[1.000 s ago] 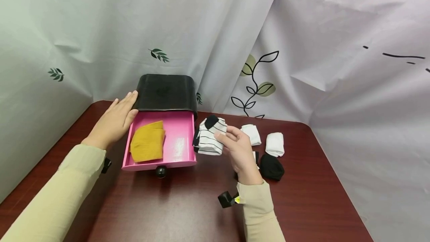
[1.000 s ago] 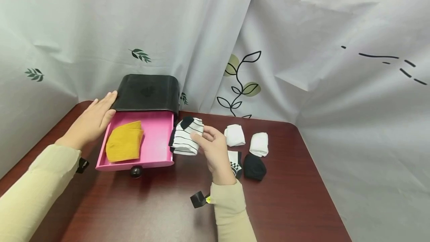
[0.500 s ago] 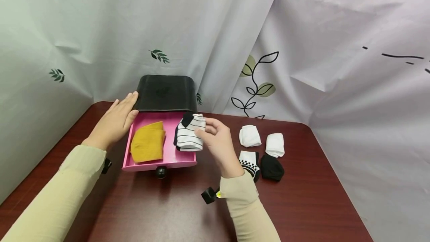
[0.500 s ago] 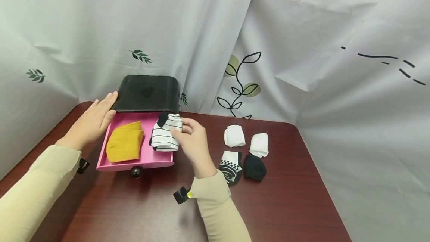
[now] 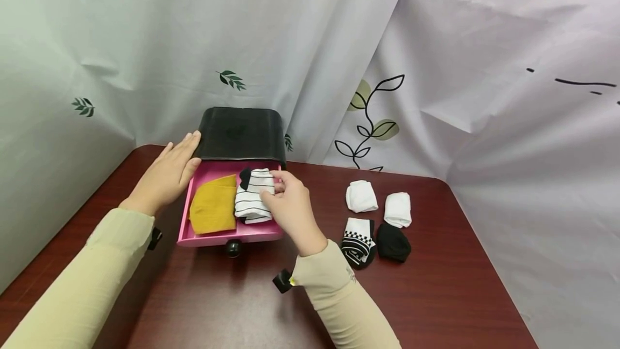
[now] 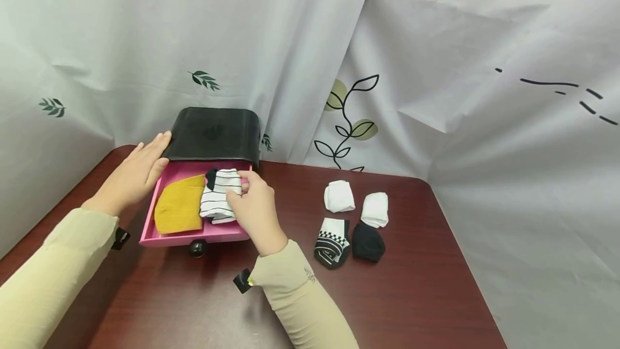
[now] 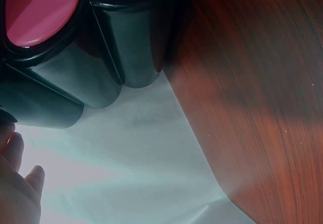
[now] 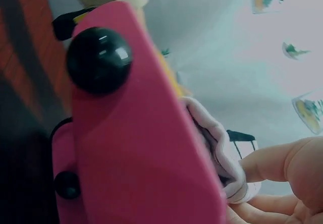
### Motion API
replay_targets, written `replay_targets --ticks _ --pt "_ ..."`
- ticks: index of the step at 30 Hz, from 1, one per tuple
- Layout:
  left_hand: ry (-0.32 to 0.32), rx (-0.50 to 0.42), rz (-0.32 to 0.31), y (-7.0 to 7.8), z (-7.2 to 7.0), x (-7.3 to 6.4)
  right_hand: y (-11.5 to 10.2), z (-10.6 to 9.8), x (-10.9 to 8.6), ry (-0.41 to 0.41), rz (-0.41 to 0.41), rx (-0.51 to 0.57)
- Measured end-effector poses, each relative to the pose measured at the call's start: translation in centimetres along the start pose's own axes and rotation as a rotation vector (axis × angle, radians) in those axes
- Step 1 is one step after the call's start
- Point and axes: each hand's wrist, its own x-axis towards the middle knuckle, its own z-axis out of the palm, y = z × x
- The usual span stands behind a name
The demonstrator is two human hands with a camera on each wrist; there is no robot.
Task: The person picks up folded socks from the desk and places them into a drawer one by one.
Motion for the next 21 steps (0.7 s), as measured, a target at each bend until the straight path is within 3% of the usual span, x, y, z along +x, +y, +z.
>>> replay_targets --ticks 12,16,21 --pt "0.006 0.002 -0.004 0.2 0.0 -0.1 0.1 0.1 -0.2 0.114 -0.264 -0.384" --pt "0.008 0.006 -0.003 0.2 0.0 -0.1 0.7 -0.1 -0.1 0.147 -0.309 -0.45" --pt "0.008 0.005 -0.003 0.1 0.0 -0.1 1.3 -0.1 0.0 0.129 -0.345 -0.502"
